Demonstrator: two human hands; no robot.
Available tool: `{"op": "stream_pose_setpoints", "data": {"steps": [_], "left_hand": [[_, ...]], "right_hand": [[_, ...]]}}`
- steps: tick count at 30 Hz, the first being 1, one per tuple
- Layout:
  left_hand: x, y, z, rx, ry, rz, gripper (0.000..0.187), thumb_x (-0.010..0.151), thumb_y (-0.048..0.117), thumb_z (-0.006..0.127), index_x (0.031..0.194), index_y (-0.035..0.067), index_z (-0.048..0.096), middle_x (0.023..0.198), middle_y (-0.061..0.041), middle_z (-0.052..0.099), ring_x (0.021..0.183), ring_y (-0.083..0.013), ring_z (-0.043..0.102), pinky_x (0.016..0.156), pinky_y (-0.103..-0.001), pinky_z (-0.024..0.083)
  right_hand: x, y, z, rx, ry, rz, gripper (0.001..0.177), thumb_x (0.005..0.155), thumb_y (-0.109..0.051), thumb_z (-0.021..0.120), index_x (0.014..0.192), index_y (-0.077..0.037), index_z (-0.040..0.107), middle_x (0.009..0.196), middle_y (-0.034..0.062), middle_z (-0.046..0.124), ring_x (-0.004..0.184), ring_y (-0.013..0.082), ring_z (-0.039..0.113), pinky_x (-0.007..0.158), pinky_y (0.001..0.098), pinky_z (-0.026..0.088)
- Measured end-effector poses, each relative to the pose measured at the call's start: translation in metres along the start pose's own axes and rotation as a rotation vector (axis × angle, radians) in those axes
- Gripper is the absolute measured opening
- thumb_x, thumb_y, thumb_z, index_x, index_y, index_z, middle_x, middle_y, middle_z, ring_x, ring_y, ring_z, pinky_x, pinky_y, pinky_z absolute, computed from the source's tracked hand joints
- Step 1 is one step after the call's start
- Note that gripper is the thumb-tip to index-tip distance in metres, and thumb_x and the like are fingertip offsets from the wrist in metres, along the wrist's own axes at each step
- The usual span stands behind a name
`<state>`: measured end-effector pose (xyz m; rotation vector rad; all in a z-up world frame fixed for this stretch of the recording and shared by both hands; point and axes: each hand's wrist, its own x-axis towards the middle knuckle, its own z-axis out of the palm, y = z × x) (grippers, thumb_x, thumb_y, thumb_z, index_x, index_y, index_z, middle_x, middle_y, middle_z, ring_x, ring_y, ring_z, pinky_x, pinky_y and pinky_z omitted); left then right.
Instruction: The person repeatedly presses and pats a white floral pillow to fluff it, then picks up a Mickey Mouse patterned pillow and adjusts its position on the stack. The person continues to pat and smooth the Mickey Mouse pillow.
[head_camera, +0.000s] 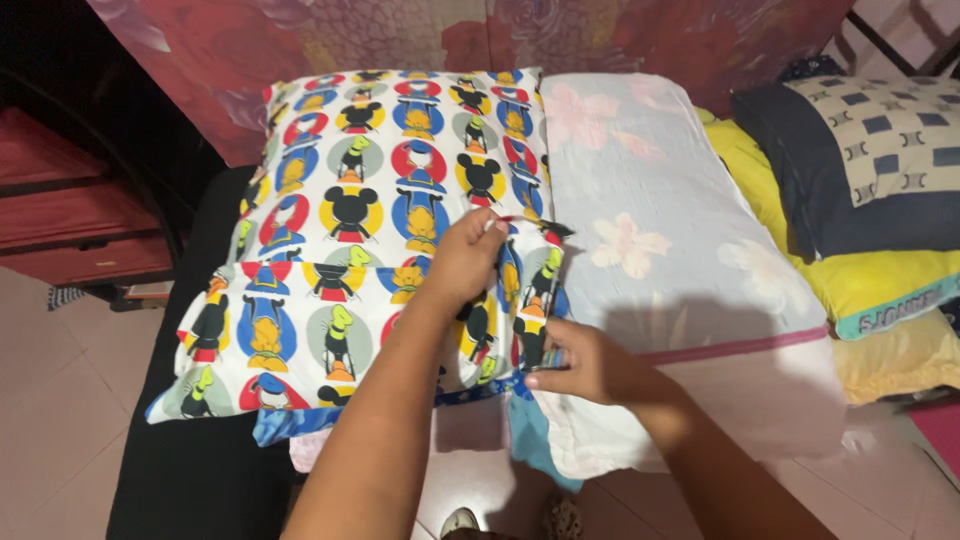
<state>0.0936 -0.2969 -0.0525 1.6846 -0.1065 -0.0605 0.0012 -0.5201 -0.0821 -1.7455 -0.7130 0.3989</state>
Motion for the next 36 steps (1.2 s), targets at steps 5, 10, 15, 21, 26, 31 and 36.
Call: {"op": "stream_pose_setpoints", "data": {"steps": [5, 10, 15, 21, 26, 31, 36], "left_hand": [[0.000, 0.002, -0.006, -0.117, 0.019, -0.070, 0.018, 0.103, 0.021, 0.055, 0.098, 0.008, 0.066, 0.065, 0.006, 0.054, 0.051, -0.0060, 0.044, 0.047, -0.026, 0.036], [0.001, 0.001, -0.002, 0.114, 0.016, 0.009, 0.019, 0.102, 0.023, 0.059, 0.097, 0.006, 0.067, 0.069, 0.002, 0.060, 0.058, -0.0078, 0.052, 0.054, -0.027, 0.044], [-0.003, 0.002, 0.005, 0.348, -0.003, 0.045, 0.018, 0.099, 0.023, 0.062, 0.098, 0.006, 0.069, 0.068, 0.000, 0.063, 0.061, -0.0089, 0.055, 0.060, -0.028, 0.047], [-0.004, 0.007, 0.012, 0.290, 0.018, -0.036, 0.020, 0.098, 0.024, 0.065, 0.096, 0.004, 0.070, 0.065, 0.000, 0.059, 0.057, -0.0094, 0.050, 0.055, -0.032, 0.043], [-0.005, 0.007, 0.013, 0.303, -0.038, -0.008, 0.020, 0.097, 0.025, 0.065, 0.096, 0.006, 0.072, 0.065, 0.002, 0.063, 0.057, -0.0066, 0.053, 0.056, -0.029, 0.045], [-0.009, 0.020, 0.006, 0.510, -0.120, 0.086, 0.014, 0.094, 0.022, 0.065, 0.097, 0.009, 0.071, 0.074, -0.005, 0.069, 0.061, -0.0167, 0.063, 0.061, -0.033, 0.051], [-0.017, 0.057, -0.036, 0.904, -0.310, 0.180, 0.016, 0.085, 0.023, 0.073, 0.096, 0.013, 0.071, 0.084, -0.011, 0.074, 0.079, -0.0323, 0.069, 0.070, -0.043, 0.053]], "right_hand": [[-0.011, 0.004, 0.002, -0.513, 0.132, 0.248, 0.068, 0.069, -0.042, 0.085, 0.123, -0.005, 0.063, 0.096, 0.0148, 0.074, 0.079, 0.0312, 0.073, 0.071, 0.0419, 0.055], [-0.020, 0.034, -0.023, -0.767, 0.045, 0.606, 0.043, 0.090, -0.048, 0.068, 0.092, -0.006, 0.074, 0.086, 0.0194, 0.073, 0.082, 0.0359, 0.071, 0.077, 0.0492, 0.052], [-0.035, 0.063, -0.083, -0.713, 0.100, 0.646, 0.037, 0.091, -0.038, 0.061, 0.083, -0.005, 0.076, 0.077, 0.0144, 0.074, 0.073, 0.0319, 0.071, 0.074, 0.0485, 0.053], [-0.011, 0.044, -0.087, -0.469, 0.514, 0.144, 0.038, 0.084, -0.027, 0.078, 0.115, -0.007, 0.069, 0.104, 0.0100, 0.070, 0.099, 0.0215, 0.066, 0.090, 0.0368, 0.050], [0.041, 0.039, -0.058, -0.842, 0.567, -0.330, 0.077, 0.070, -0.024, 0.087, 0.136, 0.005, 0.061, 0.125, 0.0284, 0.062, 0.112, 0.0394, 0.059, 0.094, 0.0377, 0.047], [0.074, 0.071, -0.077, 0.231, 0.534, 0.174, 0.019, 0.098, -0.023, 0.063, 0.099, -0.005, 0.070, 0.091, 0.0048, 0.072, 0.087, 0.0166, 0.070, 0.086, 0.0331, 0.059], [0.055, 0.086, -0.100, -0.157, 0.585, 0.455, 0.026, 0.101, -0.022, 0.061, 0.088, -0.001, 0.070, 0.074, 0.0093, 0.068, 0.069, 0.0167, 0.063, 0.069, 0.0325, 0.051]]}}
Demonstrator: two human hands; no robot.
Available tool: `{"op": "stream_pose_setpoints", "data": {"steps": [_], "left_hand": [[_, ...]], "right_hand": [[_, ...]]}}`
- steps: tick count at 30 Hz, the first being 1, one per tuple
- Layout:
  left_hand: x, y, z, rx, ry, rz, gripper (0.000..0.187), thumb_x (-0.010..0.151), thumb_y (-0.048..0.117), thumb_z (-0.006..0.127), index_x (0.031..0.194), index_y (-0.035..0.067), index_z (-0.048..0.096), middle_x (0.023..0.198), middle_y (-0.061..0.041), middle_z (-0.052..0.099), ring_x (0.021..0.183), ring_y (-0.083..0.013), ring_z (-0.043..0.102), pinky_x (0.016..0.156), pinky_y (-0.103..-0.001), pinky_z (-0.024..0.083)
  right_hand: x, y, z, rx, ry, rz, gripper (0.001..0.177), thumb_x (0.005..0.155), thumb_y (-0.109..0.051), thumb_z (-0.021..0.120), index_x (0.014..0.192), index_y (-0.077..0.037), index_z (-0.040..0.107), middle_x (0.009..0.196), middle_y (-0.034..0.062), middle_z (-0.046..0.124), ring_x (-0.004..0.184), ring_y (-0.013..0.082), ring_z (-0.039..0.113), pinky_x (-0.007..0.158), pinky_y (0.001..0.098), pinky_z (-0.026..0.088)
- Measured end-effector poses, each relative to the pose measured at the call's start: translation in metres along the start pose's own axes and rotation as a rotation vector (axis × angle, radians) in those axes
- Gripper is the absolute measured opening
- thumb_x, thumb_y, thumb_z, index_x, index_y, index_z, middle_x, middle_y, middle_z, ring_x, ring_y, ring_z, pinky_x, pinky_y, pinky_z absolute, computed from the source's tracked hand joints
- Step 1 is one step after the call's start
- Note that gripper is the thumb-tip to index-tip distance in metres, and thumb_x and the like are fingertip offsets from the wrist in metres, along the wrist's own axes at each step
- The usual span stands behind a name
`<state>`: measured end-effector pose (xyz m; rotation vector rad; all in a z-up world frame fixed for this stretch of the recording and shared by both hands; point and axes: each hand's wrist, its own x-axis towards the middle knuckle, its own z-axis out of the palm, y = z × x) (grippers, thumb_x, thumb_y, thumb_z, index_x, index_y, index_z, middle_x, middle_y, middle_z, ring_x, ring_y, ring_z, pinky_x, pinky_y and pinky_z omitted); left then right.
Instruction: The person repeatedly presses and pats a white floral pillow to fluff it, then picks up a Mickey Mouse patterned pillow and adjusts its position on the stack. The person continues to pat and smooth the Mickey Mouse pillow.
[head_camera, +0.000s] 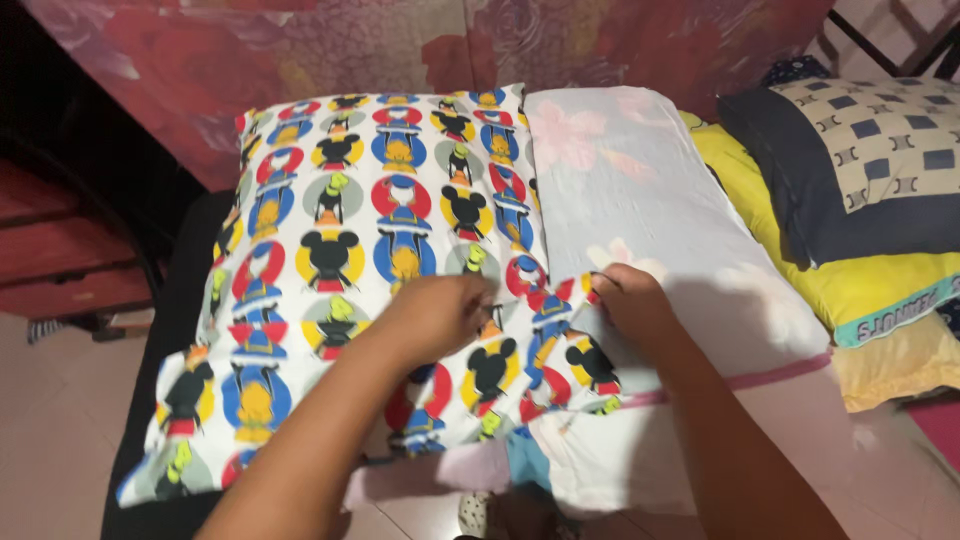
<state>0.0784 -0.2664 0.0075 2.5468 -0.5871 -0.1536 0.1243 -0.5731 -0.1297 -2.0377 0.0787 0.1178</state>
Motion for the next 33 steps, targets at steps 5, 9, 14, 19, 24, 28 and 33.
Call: {"op": "stream_pose_setpoints", "data": {"steps": [5, 9, 14, 19, 24, 28, 33], "left_hand": [[-0.001, -0.028, -0.039, -0.114, -0.132, -0.130, 0.011, 0.088, 0.025, 0.067, 0.091, 0.014, 0.070, 0.082, -0.009, 0.074, 0.078, -0.0313, 0.073, 0.074, -0.042, 0.057], [0.050, -0.013, -0.019, 0.058, 0.114, 0.168, 0.008, 0.085, 0.020, 0.071, 0.090, 0.015, 0.074, 0.092, -0.010, 0.071, 0.092, -0.0329, 0.068, 0.077, -0.046, 0.054], [0.112, 0.014, 0.039, 0.289, -0.122, 0.109, 0.019, 0.084, 0.024, 0.067, 0.098, 0.027, 0.078, 0.107, -0.007, 0.071, 0.107, -0.0312, 0.065, 0.086, -0.051, 0.052], [0.108, 0.012, 0.065, 0.478, -0.112, 0.124, 0.021, 0.086, 0.023, 0.065, 0.101, 0.023, 0.079, 0.114, -0.006, 0.070, 0.113, -0.0303, 0.062, 0.092, -0.055, 0.047], [0.093, -0.003, 0.053, 0.097, -0.001, 0.029, 0.012, 0.086, 0.018, 0.065, 0.090, 0.018, 0.076, 0.105, -0.011, 0.069, 0.105, -0.0321, 0.065, 0.085, -0.048, 0.051], [0.083, 0.007, 0.045, -0.292, 0.292, 0.104, 0.004, 0.084, 0.012, 0.067, 0.082, 0.008, 0.068, 0.098, -0.013, 0.068, 0.095, -0.0332, 0.068, 0.080, -0.041, 0.054], [0.060, 0.044, 0.056, -0.298, 0.292, -0.032, 0.007, 0.093, 0.014, 0.065, 0.092, 0.007, 0.064, 0.090, -0.016, 0.067, 0.087, -0.0367, 0.066, 0.075, -0.044, 0.051]], "right_hand": [[-0.002, 0.007, -0.004, 0.593, -0.023, 0.077, 0.023, 0.102, -0.020, 0.058, 0.092, -0.002, 0.068, 0.082, 0.0049, 0.068, 0.072, 0.0148, 0.060, 0.072, 0.0320, 0.050], [0.009, 0.010, -0.005, 0.966, -0.113, 0.045, 0.016, 0.101, -0.018, 0.056, 0.101, -0.004, 0.064, 0.091, 0.0064, 0.069, 0.083, 0.0172, 0.066, 0.081, 0.0370, 0.055], [0.015, 0.033, 0.000, 1.023, -0.195, 0.067, 0.012, 0.106, -0.011, 0.058, 0.109, 0.000, 0.062, 0.095, 0.0079, 0.067, 0.086, 0.0180, 0.064, 0.085, 0.0411, 0.054], [0.027, 0.047, -0.010, 0.982, -0.319, 0.179, 0.020, 0.097, -0.013, 0.057, 0.108, 0.003, 0.064, 0.098, 0.0143, 0.071, 0.089, 0.0261, 0.068, 0.087, 0.0452, 0.056], [0.027, 0.059, -0.023, 1.029, -0.461, 0.205, 0.025, 0.096, -0.009, 0.065, 0.117, 0.004, 0.066, 0.109, 0.0125, 0.068, 0.097, 0.0234, 0.064, 0.091, 0.0436, 0.054], [0.023, 0.048, -0.046, 0.997, -0.588, 0.160, 0.033, 0.086, -0.012, 0.072, 0.115, 0.003, 0.066, 0.113, 0.0109, 0.069, 0.105, 0.0238, 0.065, 0.096, 0.0441, 0.052], [0.018, 0.019, -0.062, 0.999, -0.748, 0.002, 0.029, 0.091, -0.016, 0.074, 0.111, 0.004, 0.068, 0.116, 0.0114, 0.069, 0.107, 0.0234, 0.064, 0.097, 0.0409, 0.049]]}}
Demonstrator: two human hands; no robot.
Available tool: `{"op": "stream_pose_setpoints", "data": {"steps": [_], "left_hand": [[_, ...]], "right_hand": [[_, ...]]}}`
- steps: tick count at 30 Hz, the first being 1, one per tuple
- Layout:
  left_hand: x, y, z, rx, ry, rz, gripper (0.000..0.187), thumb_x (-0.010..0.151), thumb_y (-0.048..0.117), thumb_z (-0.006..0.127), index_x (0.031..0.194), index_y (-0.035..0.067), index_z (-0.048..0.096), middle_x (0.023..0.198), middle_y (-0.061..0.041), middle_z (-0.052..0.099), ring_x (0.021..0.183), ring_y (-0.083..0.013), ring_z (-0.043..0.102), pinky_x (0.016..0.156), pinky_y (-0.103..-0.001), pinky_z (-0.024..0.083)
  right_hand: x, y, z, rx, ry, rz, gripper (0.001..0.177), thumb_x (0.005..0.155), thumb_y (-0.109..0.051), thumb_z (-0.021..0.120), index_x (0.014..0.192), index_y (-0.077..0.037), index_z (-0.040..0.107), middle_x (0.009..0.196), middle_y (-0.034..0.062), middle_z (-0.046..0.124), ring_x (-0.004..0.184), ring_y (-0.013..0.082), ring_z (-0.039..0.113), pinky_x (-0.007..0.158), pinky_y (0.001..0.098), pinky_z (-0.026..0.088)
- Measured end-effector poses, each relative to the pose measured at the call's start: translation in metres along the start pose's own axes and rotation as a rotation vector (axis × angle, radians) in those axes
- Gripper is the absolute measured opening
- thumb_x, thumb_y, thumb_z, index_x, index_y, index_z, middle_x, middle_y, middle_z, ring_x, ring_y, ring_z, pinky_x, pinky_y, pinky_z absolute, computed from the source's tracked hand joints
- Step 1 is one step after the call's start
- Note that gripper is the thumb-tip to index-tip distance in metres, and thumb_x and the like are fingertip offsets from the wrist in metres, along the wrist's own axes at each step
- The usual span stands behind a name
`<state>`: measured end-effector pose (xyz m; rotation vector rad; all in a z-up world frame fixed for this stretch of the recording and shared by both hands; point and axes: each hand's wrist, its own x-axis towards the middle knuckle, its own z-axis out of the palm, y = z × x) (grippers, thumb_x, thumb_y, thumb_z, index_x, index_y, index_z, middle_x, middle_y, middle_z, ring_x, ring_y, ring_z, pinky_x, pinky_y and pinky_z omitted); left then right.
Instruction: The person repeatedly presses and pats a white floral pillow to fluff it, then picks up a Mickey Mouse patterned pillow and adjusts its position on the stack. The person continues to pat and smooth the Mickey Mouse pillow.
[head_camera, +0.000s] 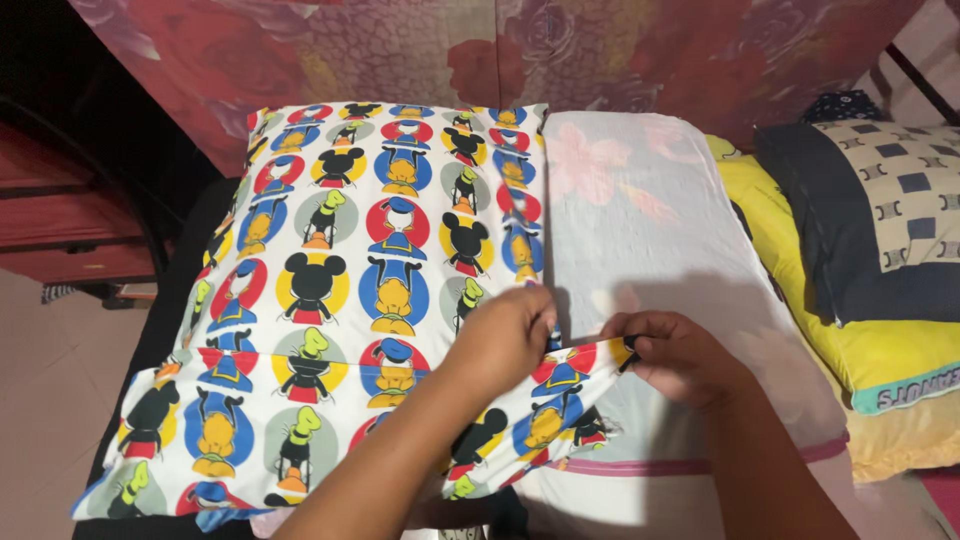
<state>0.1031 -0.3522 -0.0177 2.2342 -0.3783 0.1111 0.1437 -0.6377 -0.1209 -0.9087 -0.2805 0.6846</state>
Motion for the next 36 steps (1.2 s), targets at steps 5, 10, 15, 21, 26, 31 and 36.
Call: {"op": "stream_pose_setpoints", "data": {"steps": [5, 10, 15, 21, 26, 31, 36], "left_hand": [[-0.011, 0.003, -0.011, -0.233, -0.111, -0.205, 0.011, 0.096, 0.017, 0.060, 0.094, 0.007, 0.060, 0.077, -0.014, 0.067, 0.072, -0.0297, 0.067, 0.070, -0.040, 0.053], [-0.013, 0.000, -0.004, -0.237, -0.070, -0.305, 0.014, 0.100, 0.018, 0.058, 0.094, 0.005, 0.060, 0.069, -0.007, 0.061, 0.063, -0.0206, 0.060, 0.063, -0.037, 0.049], [-0.013, 0.001, -0.002, -0.586, -0.045, -0.478, 0.008, 0.098, 0.014, 0.057, 0.096, 0.006, 0.058, 0.067, -0.003, 0.055, 0.058, -0.0151, 0.050, 0.054, -0.034, 0.041], [-0.025, 0.015, 0.008, -0.040, 0.309, 0.003, 0.002, 0.090, 0.006, 0.068, 0.091, 0.006, 0.068, 0.101, -0.016, 0.062, 0.089, -0.0307, 0.064, 0.080, -0.040, 0.054], [-0.040, 0.016, 0.014, 0.088, 0.289, 0.355, 0.011, 0.088, 0.003, 0.063, 0.099, 0.005, 0.065, 0.119, -0.014, 0.064, 0.102, -0.0363, 0.062, 0.091, -0.044, 0.051], [-0.041, 0.002, 0.023, -0.526, 0.324, -0.075, 0.005, 0.101, 0.008, 0.058, 0.104, 0.005, 0.061, 0.102, -0.012, 0.069, 0.087, -0.0278, 0.063, 0.082, -0.038, 0.051], [-0.040, 0.001, 0.029, -0.774, 0.370, -0.296, 0.011, 0.107, 0.012, 0.054, 0.102, 0.003, 0.054, 0.094, -0.016, 0.062, 0.081, -0.0333, 0.061, 0.079, -0.038, 0.050]], "right_hand": [[0.023, -0.006, 0.019, -0.156, 0.183, 0.016, 0.021, 0.095, -0.014, 0.073, 0.108, 0.002, 0.068, 0.104, 0.0061, 0.065, 0.095, 0.0155, 0.058, 0.087, 0.0333, 0.045], [0.041, -0.003, 0.033, -0.145, 0.092, -0.032, 0.018, 0.095, -0.015, 0.068, 0.106, -0.001, 0.067, 0.097, 0.0072, 0.067, 0.085, 0.0147, 0.060, 0.079, 0.0311, 0.049], [0.064, -0.001, 0.049, -0.352, 0.074, 0.052, 0.018, 0.099, -0.013, 0.068, 0.109, 0.002, 0.069, 0.089, 0.0041, 0.061, 0.076, 0.0101, 0.052, 0.069, 0.0264, 0.043], [0.066, 0.000, 0.043, -0.301, 0.123, 0.093, 0.012, 0.093, -0.012, 0.063, 0.101, -0.003, 0.067, 0.082, 0.0019, 0.069, 0.072, 0.0104, 0.063, 0.068, 0.0266, 0.053], [0.078, -0.011, 0.034, -0.608, 0.384, 0.227, 0.013, 0.099, -0.018, 0.066, 0.095, -0.005, 0.065, 0.068, 0.0027, 0.061, 0.055, 0.0131, 0.054, 0.053, 0.0299, 0.047], [0.077, -0.005, 0.054, 0.061, 0.270, 0.152, 0.013, 0.100, -0.022, 0.058, 0.102, -0.009, 0.056, 0.091, 0.0092, 0.073, 0.067, 0.0182, 0.067, 0.051, 0.0273, 0.045], [0.081, -0.012, 0.075, 0.145, -0.043, 0.160, 0.020, 0.104, -0.029, 0.058, 0.106, -0.010, 0.054, 0.079, 0.0075, 0.062, 0.051, 0.0138, 0.055, 0.049, 0.0297, 0.048]]}}
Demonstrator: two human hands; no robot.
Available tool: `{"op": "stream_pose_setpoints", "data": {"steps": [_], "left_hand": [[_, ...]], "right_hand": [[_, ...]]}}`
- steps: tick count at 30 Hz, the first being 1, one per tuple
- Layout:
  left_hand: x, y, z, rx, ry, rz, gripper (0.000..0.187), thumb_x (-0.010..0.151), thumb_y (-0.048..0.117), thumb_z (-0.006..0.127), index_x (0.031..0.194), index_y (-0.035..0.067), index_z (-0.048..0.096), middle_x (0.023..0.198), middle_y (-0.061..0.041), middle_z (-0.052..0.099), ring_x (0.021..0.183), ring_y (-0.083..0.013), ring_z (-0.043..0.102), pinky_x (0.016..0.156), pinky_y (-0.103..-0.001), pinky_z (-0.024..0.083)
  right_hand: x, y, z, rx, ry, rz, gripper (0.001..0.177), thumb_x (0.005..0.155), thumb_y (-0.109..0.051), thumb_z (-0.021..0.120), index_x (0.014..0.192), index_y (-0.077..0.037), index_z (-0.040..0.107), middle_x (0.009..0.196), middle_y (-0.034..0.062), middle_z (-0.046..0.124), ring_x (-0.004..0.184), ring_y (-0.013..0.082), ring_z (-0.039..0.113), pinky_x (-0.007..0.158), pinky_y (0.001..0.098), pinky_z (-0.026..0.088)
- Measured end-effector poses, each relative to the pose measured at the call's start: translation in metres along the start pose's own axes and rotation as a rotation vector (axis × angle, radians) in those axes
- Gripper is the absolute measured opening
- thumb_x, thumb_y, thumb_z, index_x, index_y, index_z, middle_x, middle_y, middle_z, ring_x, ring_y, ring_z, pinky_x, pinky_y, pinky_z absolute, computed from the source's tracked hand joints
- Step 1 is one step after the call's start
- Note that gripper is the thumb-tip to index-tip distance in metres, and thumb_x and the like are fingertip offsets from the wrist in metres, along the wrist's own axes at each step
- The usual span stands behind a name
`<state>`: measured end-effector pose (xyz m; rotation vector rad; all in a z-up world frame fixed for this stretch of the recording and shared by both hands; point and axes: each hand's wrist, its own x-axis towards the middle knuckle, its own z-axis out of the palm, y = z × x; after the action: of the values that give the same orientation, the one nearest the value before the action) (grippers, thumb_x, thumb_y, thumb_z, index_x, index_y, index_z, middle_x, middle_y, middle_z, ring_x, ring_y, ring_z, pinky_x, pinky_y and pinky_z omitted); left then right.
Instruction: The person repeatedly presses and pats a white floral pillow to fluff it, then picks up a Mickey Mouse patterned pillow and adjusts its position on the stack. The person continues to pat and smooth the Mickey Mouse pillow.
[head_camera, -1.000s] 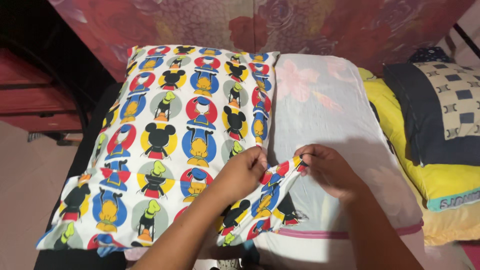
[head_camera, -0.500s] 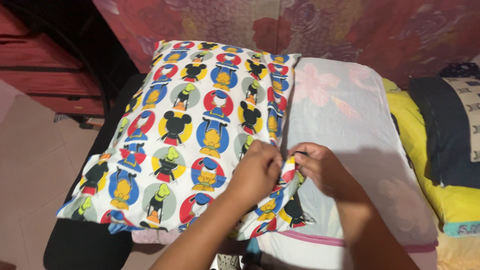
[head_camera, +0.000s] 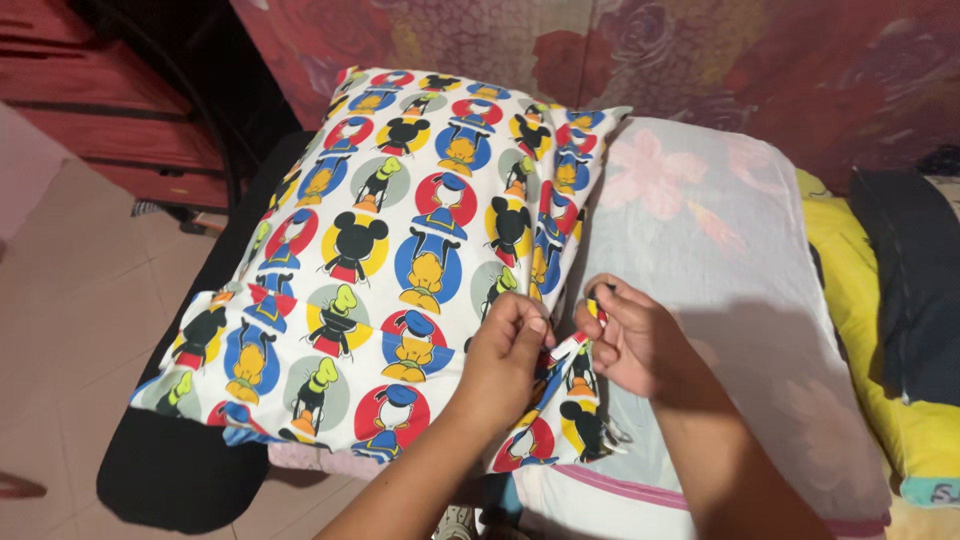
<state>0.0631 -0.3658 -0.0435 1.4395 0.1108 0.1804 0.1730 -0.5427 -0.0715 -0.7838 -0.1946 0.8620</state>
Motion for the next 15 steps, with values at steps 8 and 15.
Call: {"op": "stream_pose_setpoints", "data": {"steps": [8, 15], "left_hand": [[-0.021, 0.038, 0.001, 0.973, -0.183, 0.602, 0.016, 0.077, 0.004, 0.064, 0.092, 0.005, 0.058, 0.096, -0.014, 0.064, 0.095, -0.0362, 0.063, 0.082, -0.046, 0.050], [-0.022, 0.070, 0.009, 1.417, -0.069, 0.863, 0.013, 0.080, 0.016, 0.062, 0.089, 0.006, 0.061, 0.111, -0.016, 0.068, 0.105, -0.0324, 0.064, 0.090, -0.046, 0.049]], "right_hand": [[0.059, -0.062, 0.069, -0.895, -0.212, 0.316, 0.018, 0.097, -0.023, 0.058, 0.102, -0.007, 0.063, 0.078, 0.0066, 0.071, 0.056, 0.0135, 0.060, 0.053, 0.0290, 0.051], [0.109, -0.069, 0.124, -1.487, -0.591, 0.472, 0.019, 0.094, -0.024, 0.068, 0.088, -0.006, 0.069, 0.071, 0.0001, 0.063, 0.063, 0.0080, 0.057, 0.057, 0.0279, 0.049]]}}
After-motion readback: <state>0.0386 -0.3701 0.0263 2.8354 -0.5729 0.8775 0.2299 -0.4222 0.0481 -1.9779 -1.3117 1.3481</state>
